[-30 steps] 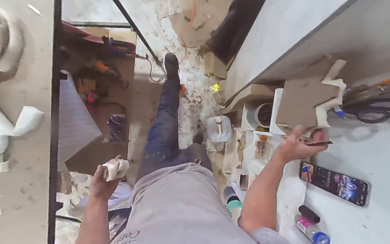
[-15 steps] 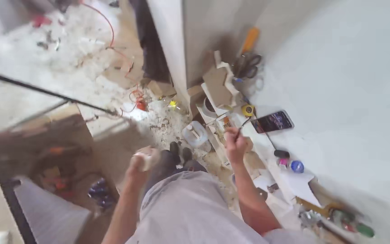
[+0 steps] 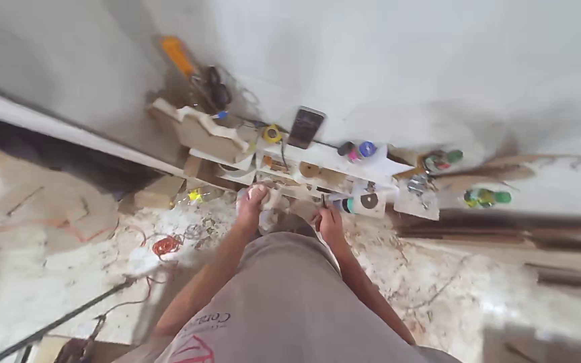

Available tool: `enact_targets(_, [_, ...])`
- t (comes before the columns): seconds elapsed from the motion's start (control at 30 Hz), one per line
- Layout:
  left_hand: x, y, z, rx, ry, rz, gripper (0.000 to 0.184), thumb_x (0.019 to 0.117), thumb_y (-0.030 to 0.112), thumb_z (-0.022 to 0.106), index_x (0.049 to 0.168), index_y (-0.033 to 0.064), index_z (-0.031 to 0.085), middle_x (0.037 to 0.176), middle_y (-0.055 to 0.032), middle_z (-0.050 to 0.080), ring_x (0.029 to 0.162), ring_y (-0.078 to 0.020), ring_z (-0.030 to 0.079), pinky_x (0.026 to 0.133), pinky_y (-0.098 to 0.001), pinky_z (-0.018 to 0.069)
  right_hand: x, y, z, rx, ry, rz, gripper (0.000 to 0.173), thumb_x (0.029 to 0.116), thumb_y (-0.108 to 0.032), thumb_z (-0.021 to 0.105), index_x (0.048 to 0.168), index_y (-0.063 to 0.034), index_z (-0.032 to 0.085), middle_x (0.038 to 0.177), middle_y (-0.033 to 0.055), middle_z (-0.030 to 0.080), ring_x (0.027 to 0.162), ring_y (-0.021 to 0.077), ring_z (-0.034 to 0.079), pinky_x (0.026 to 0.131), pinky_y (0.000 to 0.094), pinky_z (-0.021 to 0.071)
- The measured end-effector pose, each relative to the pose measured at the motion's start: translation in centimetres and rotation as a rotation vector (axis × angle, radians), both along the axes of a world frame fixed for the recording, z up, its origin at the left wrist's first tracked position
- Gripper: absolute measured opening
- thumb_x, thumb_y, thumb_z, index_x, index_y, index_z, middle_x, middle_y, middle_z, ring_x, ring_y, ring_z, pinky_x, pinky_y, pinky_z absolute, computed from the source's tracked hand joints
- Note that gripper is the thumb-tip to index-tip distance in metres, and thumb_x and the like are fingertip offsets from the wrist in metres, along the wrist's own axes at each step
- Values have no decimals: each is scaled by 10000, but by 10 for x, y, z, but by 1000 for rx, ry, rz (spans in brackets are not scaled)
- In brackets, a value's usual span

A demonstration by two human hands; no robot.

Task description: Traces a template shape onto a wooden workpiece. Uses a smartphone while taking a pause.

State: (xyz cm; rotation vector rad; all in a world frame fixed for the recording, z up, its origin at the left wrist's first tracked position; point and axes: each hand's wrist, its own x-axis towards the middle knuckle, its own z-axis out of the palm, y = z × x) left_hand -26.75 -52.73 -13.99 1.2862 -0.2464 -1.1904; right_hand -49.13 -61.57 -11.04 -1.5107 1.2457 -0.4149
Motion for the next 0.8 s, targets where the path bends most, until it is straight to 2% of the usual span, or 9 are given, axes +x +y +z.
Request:
enact_targets(0.03, [-3, -10, 3, 19, -16, -39, 537, 1000, 395, 541, 1344, -17, 545, 1197, -130, 686, 1068, -204, 675, 928, -416, 581, -9, -12, -1, -119, 95, 1, 370, 1044, -199, 347, 1111, 25, 634, 851, 81, 713, 604, 150, 622, 575, 360, 547])
enact_targets(0.1, [-7, -25, 4, 32, -40, -88, 528, 991, 381, 557, 1338, -18, 558, 1201, -134, 688, 1076, -207, 674, 935, -419, 577, -9, -49, 2, -276, 349, 78, 413, 1062, -227, 410, 1310, -17, 665, 1134, 183, 715, 970, 288, 705, 869, 483, 571])
enact_targets(0.17, [-14, -32, 3, 47, -46, -91, 510, 973, 371, 568, 1323, 0, 565, 1157, -98, 699, 1036, -176, 680, 913, -399, 585, 7, -95, -8, -342, 509, 163, 394, 1038, -200, 460, 1351, -88, 672, 1289, 233, 647, 1152, 365, 654, 978, 529, 537])
enact_targets(0.37, [-40, -60, 11, 163, -153, -85, 542, 949, 402, 605, 1295, -8, 523, 1054, -23, 690, 963, -101, 679, 906, -348, 587, -28, -154, -41, -273, 476, 202, 362, 994, -144, 513, 1295, -85, 705, 1273, 203, 651, 1134, 333, 660, 980, 503, 537])
enact_targets(0.43, [-51, -90, 12, 235, -173, -120, 514, 979, 356, 590, 1320, -25, 542, 1101, -85, 692, 986, -152, 682, 907, -383, 586, -60, -152, -45, -202, 377, 162, 368, 1011, -150, 475, 1298, -37, 677, 1256, 186, 680, 1127, 296, 679, 990, 491, 546])
enact_targets(0.57, [-84, -186, 3, 270, -87, -78, 486, 1034, 401, 563, 1331, 17, 587, 1172, -146, 695, 1056, -235, 687, 937, -456, 579, -65, -156, -43, 37, -104, -69, 337, 1008, -231, 523, 1231, 5, 614, 1078, 94, 686, 757, 104, 620, 677, 312, 536])
enact_targets(0.67, [-112, -239, -6, 244, -166, -83, 629, 1015, 558, 535, 1392, 55, 557, 1199, -144, 696, 1074, -228, 690, 942, -461, 581, -29, -165, -36, 95, -244, -100, 503, 987, -345, 589, 1381, -35, 550, 1214, 106, 673, 869, 163, 690, 749, 382, 608])
enact_targets(0.73, [-125, -256, -17, 335, -278, -67, 735, 966, 666, 535, 1409, 80, 551, 1224, -167, 684, 1092, -271, 682, 920, -498, 578, -9, -174, -38, 104, -135, -160, 511, 1014, -397, 560, 1399, -61, 534, 1198, 119, 674, 917, 202, 692, 792, 422, 598])
enact_targets(0.8, [-126, -263, -32, 450, -402, -87, 753, 972, 687, 480, 1427, 93, 563, 1358, -214, 609, 1271, -373, 573, 1041, -589, 481, 0, -186, -41, 85, 75, -150, 516, 1041, -432, 518, 1399, -61, 532, 1260, 162, 649, 1047, 271, 672, 896, 498, 559])
